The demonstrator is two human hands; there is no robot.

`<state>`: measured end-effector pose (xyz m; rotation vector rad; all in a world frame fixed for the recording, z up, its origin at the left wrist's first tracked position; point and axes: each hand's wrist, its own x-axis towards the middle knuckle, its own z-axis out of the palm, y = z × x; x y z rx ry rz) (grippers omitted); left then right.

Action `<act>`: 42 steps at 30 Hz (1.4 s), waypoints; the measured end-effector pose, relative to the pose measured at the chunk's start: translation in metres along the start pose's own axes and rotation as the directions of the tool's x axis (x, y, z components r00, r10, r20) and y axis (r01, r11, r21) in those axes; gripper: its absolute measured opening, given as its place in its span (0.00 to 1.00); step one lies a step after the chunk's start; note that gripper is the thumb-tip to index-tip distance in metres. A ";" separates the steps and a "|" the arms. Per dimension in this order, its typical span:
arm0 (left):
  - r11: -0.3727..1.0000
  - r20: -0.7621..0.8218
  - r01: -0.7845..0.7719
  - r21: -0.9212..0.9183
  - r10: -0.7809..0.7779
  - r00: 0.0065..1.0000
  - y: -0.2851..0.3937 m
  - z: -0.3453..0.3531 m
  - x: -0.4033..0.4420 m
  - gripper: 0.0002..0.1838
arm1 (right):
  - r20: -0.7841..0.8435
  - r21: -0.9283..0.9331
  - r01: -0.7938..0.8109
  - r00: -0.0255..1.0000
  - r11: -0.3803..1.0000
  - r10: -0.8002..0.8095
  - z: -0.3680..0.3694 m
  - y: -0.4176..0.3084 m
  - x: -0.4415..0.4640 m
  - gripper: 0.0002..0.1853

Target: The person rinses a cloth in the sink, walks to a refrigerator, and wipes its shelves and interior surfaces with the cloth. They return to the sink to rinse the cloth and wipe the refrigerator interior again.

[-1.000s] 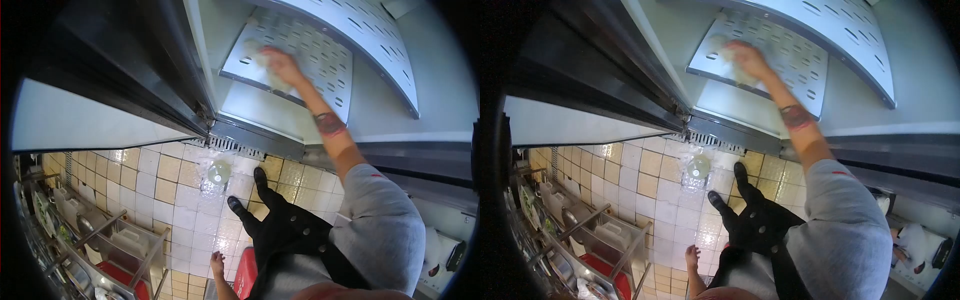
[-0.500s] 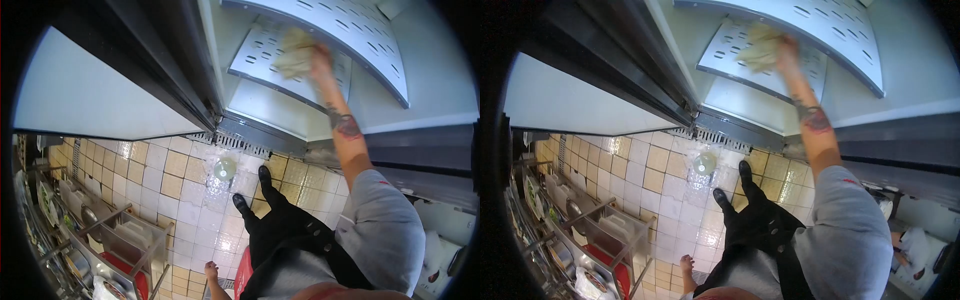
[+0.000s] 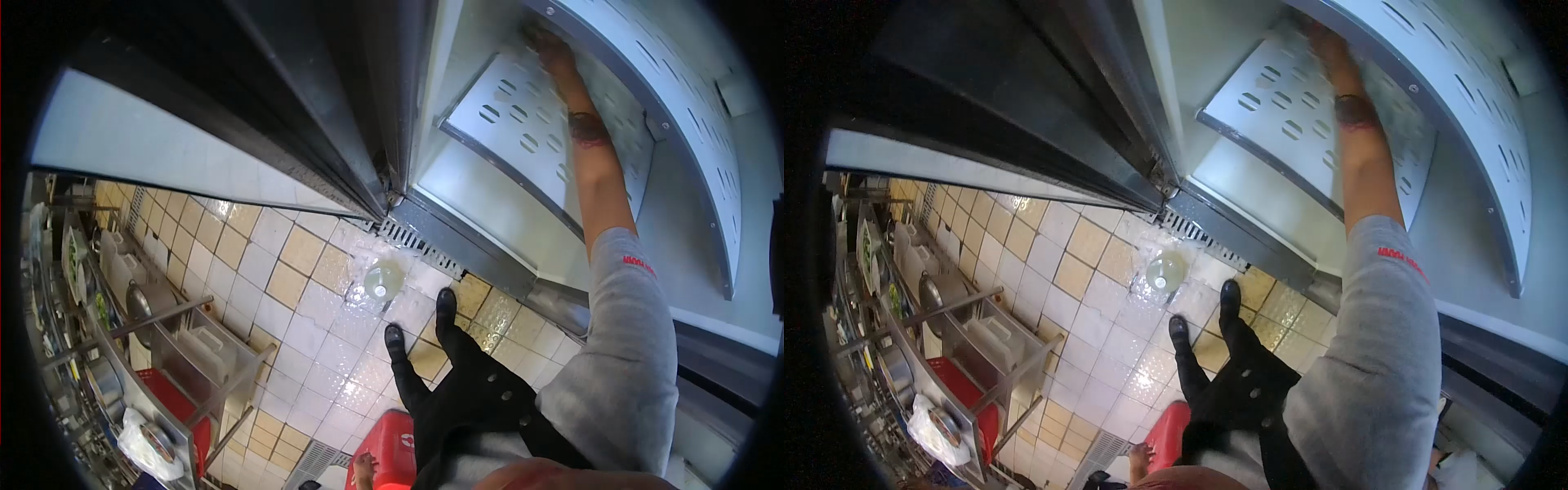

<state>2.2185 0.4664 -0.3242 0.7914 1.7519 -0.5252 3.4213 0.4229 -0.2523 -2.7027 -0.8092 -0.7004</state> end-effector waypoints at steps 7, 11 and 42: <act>0.960 0.014 -0.232 0.156 0.233 0.972 0.031 -0.005 -0.003 0.15 | 0.222 0.351 -0.121 0.974 0.929 0.043 -0.106 -0.152 -0.092 0.19; 0.634 0.177 -0.523 0.570 0.527 0.831 0.075 -0.030 0.058 0.18 | 0.142 0.540 -0.002 0.986 0.841 -0.089 -0.156 -0.229 -0.158 0.16; 0.979 0.016 -0.141 0.149 0.140 0.990 -0.042 0.039 0.169 0.13 | -0.123 -0.447 -0.225 0.974 0.866 0.189 0.082 0.097 -0.367 0.14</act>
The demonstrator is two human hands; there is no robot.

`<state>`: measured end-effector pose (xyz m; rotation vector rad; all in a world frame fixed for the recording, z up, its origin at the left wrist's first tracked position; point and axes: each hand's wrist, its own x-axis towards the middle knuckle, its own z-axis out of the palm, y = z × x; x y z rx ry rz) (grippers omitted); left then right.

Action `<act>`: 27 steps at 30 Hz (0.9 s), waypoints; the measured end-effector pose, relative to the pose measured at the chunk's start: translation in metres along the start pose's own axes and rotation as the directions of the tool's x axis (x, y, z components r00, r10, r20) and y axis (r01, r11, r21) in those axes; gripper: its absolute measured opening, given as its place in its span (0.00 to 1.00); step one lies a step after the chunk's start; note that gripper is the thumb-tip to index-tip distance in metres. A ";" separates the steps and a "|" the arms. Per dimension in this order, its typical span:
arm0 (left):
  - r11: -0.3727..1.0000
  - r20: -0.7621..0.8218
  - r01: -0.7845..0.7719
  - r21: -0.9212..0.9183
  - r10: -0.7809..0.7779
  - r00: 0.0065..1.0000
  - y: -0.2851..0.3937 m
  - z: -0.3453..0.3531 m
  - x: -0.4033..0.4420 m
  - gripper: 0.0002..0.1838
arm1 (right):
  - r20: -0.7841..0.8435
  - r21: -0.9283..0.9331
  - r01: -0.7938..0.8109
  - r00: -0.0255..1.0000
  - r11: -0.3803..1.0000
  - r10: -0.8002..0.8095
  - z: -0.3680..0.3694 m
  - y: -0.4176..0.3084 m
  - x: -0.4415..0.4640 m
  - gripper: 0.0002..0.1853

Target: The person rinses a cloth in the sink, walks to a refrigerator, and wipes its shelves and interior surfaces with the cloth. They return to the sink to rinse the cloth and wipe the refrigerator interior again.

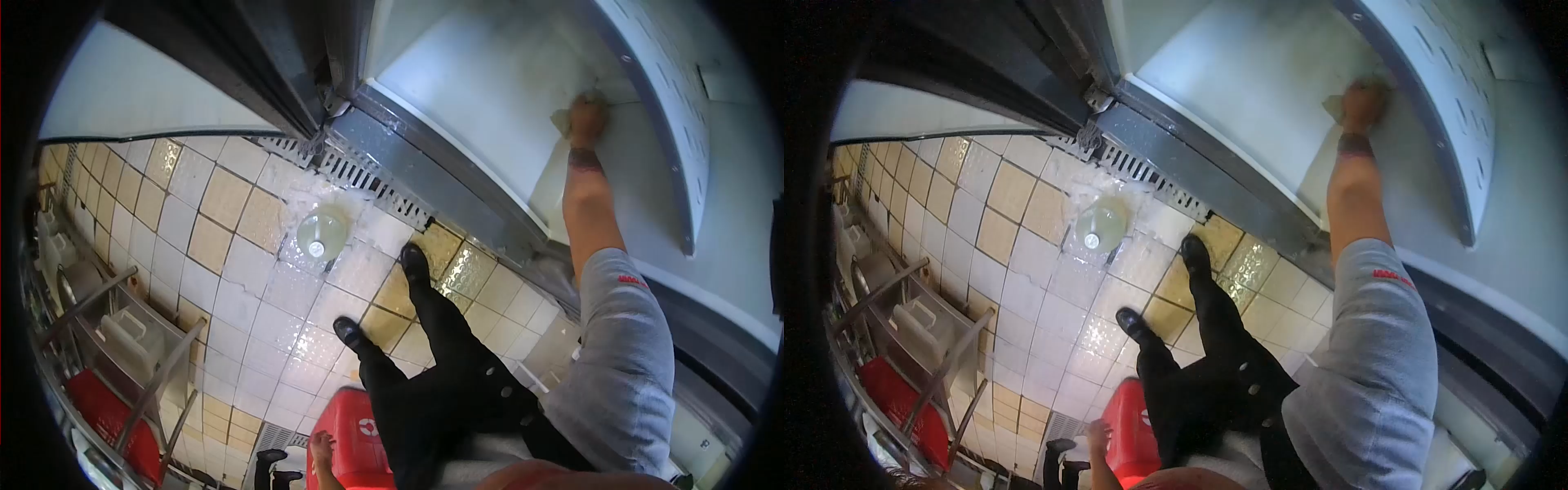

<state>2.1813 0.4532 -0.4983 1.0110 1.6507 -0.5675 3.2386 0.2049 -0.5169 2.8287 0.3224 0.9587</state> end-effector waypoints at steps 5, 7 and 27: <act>0.987 -0.048 0.149 -0.063 -0.152 0.987 0.032 0.032 0.022 0.15 | 0.007 0.101 0.057 0.998 0.993 -0.058 0.035 -0.042 0.057 0.11; 0.986 -0.043 0.160 -0.050 -0.162 0.986 0.029 0.034 0.036 0.18 | -0.079 0.359 0.069 0.996 0.931 -0.043 0.056 -0.064 0.081 0.14; 0.985 -0.003 0.158 -0.063 -0.158 0.987 0.022 0.043 0.056 0.18 | -0.130 0.580 0.593 0.744 0.559 -0.655 0.086 -0.216 0.148 0.14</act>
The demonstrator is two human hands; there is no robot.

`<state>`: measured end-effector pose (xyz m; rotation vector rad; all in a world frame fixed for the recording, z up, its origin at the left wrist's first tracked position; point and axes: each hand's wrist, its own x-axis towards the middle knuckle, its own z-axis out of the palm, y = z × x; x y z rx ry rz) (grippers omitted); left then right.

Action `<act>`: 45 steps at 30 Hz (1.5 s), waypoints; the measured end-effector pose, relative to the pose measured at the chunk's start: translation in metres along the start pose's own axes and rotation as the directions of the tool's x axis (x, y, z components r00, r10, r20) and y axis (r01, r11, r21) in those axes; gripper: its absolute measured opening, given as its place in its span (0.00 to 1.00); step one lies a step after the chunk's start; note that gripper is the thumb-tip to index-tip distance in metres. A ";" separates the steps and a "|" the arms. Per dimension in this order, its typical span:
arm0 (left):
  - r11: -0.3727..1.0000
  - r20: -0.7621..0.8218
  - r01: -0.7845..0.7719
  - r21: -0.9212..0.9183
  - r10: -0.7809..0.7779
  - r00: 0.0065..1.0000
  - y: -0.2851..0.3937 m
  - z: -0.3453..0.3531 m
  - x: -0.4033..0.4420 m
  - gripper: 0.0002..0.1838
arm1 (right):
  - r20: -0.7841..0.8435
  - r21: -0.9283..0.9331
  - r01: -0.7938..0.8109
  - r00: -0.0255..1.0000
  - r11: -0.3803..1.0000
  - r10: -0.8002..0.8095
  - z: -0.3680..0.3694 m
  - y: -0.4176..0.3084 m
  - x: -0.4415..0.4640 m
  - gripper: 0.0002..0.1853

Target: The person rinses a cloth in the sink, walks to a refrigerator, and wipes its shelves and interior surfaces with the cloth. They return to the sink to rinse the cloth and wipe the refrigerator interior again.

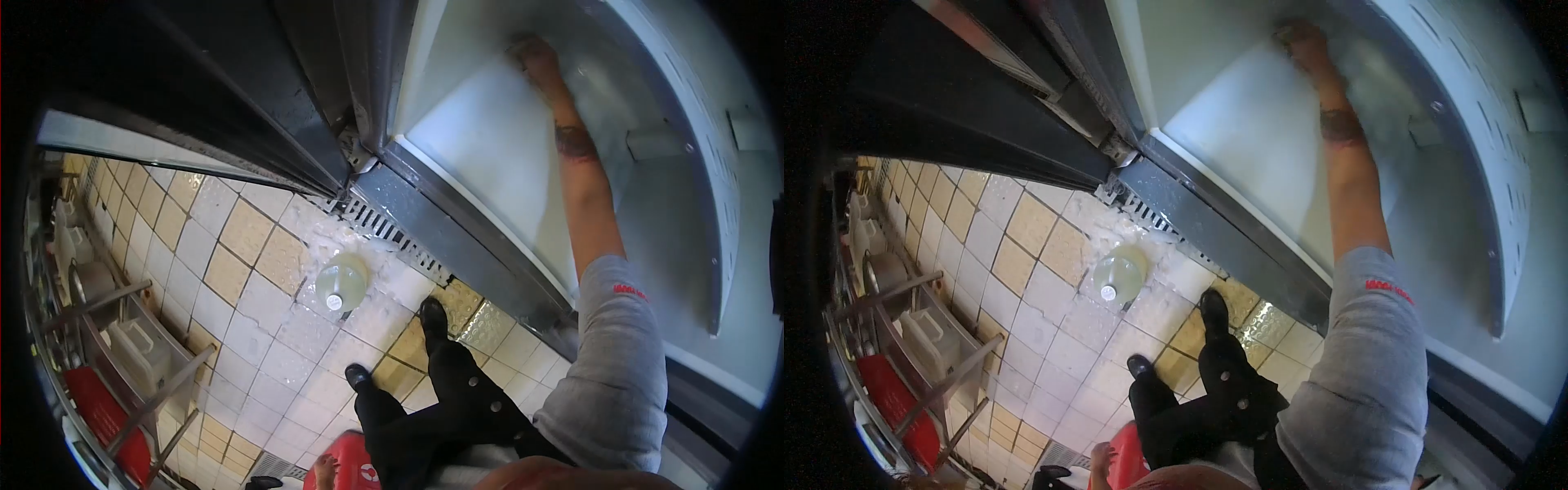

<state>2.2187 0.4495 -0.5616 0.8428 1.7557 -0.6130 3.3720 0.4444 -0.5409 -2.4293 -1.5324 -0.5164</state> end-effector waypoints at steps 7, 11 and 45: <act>0.999 0.013 -0.040 -0.025 0.041 0.999 0.014 -0.020 -0.028 0.18 | -0.002 0.658 -0.195 0.965 0.727 0.261 -0.047 -0.184 -0.038 0.14; 0.998 0.047 -0.057 -0.022 0.058 0.997 -0.008 -0.043 -0.042 0.19 | 0.067 0.714 -0.233 0.962 0.660 0.266 -0.072 -0.267 -0.052 0.14; 1.000 0.042 -0.031 0.004 0.031 0.999 -0.008 -0.046 -0.092 0.19 | -0.404 -0.250 -0.810 0.585 0.530 0.703 -0.120 -0.099 -0.211 0.25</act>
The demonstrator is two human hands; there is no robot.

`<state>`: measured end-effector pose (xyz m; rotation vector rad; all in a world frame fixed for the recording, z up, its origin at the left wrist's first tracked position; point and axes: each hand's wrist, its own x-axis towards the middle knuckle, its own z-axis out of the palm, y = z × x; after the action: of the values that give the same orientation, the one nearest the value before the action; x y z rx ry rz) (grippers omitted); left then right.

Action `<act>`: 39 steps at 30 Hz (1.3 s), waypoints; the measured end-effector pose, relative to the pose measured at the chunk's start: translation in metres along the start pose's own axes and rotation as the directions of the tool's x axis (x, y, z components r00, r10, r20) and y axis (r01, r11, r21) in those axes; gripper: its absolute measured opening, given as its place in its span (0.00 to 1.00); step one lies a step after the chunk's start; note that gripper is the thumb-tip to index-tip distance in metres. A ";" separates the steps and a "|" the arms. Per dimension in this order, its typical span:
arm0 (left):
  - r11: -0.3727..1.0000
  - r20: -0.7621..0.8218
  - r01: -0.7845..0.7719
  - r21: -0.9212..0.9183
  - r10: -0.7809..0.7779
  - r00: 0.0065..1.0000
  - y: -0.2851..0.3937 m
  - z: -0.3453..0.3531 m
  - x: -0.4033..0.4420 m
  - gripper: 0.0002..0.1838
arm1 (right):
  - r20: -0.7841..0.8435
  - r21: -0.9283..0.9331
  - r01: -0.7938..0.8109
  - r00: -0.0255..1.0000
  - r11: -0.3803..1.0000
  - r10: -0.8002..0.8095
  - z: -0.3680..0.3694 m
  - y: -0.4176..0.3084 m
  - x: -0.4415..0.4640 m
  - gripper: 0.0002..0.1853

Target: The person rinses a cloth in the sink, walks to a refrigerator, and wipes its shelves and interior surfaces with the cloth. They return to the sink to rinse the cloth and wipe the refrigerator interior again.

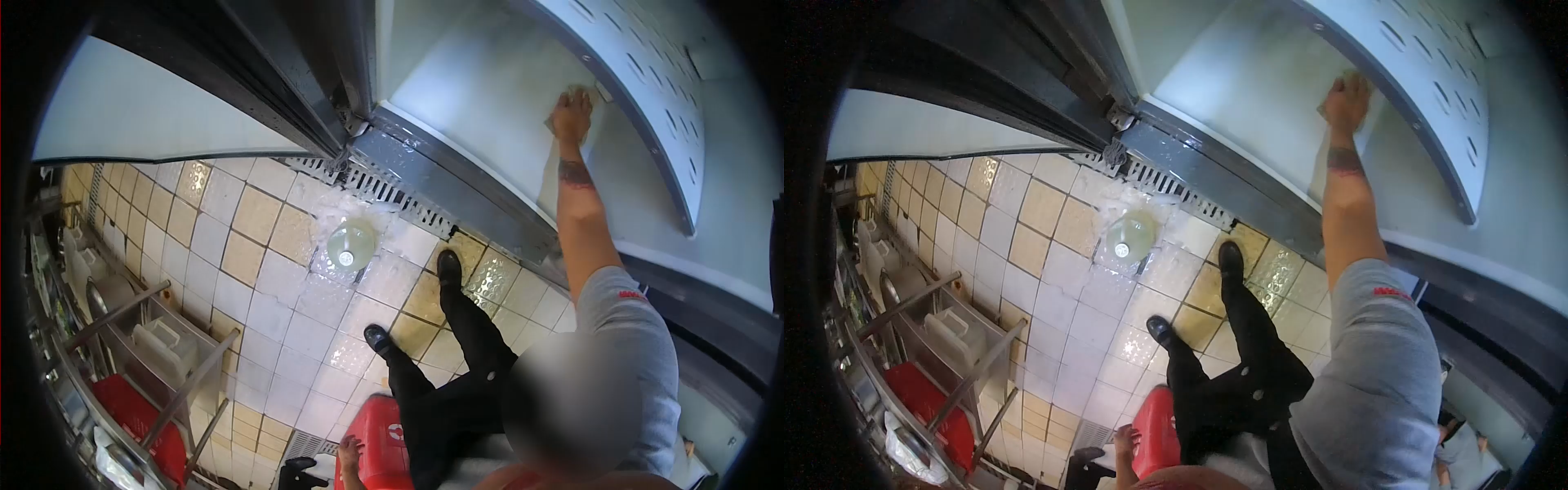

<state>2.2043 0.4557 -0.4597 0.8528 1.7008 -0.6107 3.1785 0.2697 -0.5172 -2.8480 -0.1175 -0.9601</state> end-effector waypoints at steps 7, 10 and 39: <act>0.992 -0.030 0.074 0.101 -0.071 0.997 -0.008 -0.001 -0.016 0.19 | 0.289 0.704 0.105 0.860 0.702 -0.419 -0.017 -0.167 -0.030 0.18; 0.999 -0.035 0.029 -0.042 -0.030 0.999 0.005 -0.005 -0.027 0.18 | 0.170 0.768 0.221 0.835 0.602 -0.524 -0.044 -0.230 -0.056 0.16; 0.994 -0.101 0.065 -0.091 -0.074 0.992 -0.040 -0.013 -0.018 0.17 | -0.078 0.101 0.025 0.997 0.995 -0.017 0.018 -0.053 0.014 0.17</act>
<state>2.1677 0.4372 -0.4392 0.7774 1.8444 -0.5426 3.1944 0.3249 -0.5172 -2.7186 -0.1830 -1.0356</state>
